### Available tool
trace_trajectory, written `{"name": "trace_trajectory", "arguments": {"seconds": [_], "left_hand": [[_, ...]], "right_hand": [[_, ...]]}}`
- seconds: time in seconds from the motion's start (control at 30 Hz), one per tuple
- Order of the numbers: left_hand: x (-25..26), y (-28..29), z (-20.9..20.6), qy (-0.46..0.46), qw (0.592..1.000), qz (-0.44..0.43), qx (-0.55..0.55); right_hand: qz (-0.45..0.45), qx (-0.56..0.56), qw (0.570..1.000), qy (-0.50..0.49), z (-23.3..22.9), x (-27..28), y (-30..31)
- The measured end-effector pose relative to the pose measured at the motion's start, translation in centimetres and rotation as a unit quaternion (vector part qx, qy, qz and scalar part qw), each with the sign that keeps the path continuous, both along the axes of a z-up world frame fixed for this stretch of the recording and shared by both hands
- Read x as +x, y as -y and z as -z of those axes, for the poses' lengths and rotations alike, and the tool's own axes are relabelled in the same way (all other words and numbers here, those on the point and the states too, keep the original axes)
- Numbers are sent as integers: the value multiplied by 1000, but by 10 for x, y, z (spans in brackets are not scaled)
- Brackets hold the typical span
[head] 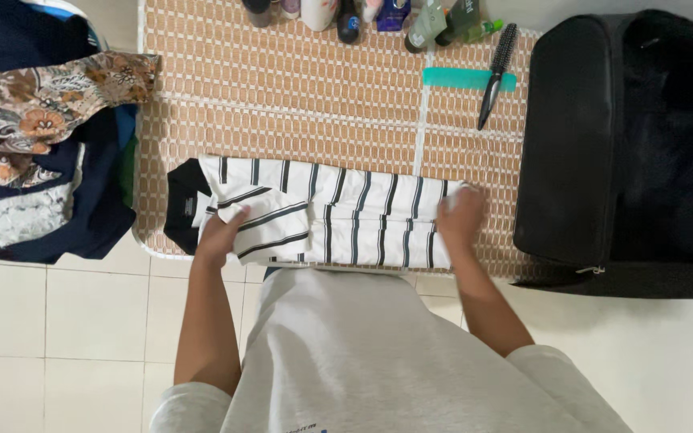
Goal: The person folds a striped shirt on a table, then places it into a black suitcase. They also pack a hairbrush, a comb, and several small toiletry bottles into the suitcase.
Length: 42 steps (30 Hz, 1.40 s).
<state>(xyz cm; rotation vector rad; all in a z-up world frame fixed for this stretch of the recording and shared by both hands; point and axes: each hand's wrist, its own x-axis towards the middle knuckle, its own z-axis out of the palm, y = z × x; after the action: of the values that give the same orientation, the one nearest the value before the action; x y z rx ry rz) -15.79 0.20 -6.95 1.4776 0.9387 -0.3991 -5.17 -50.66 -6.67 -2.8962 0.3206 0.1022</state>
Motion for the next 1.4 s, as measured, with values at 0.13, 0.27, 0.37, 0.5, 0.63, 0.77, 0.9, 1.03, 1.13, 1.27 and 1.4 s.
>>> {"name": "trace_trajectory", "arguments": {"seconds": [0.13,0.27,0.37,0.5,0.63,0.77,0.9,1.03,1.13,1.27,1.4], "left_hand": [[-14,5,5,-78,987,103,92],[-29,5,13,34,997,72,12],[-23,6,8,30,995,92,-3],[-18,4,-14,13,994,97,-49],[-18,-5,-38,-1,990,82,-112],[-33,-16,-46,6,977,69,-201],[-51,-22,-38,-24,980,122,-155],[-44,-24,-35,-140,953,268,-4],[-28,-33,-47,-185,868,448,102],[23,-47,-53,-104,899,328,272],[65,-58,-35,92,923,113,355]], "right_hand": [[-150,30,988,27,-18,-28,-84],[-214,258,941,-52,-5,-59,-161],[-117,377,889,-232,13,-71,-215],[-47,438,843,-310,25,-74,-251],[9,590,776,-223,11,-82,-260],[32,567,800,-193,-7,-108,-253],[56,565,790,-229,-4,-129,-262],[45,461,838,-287,1,-130,-268],[-6,374,880,-294,0,-127,-262],[-7,308,929,-205,11,-117,-242],[200,345,888,-230,50,-91,-208]]}}
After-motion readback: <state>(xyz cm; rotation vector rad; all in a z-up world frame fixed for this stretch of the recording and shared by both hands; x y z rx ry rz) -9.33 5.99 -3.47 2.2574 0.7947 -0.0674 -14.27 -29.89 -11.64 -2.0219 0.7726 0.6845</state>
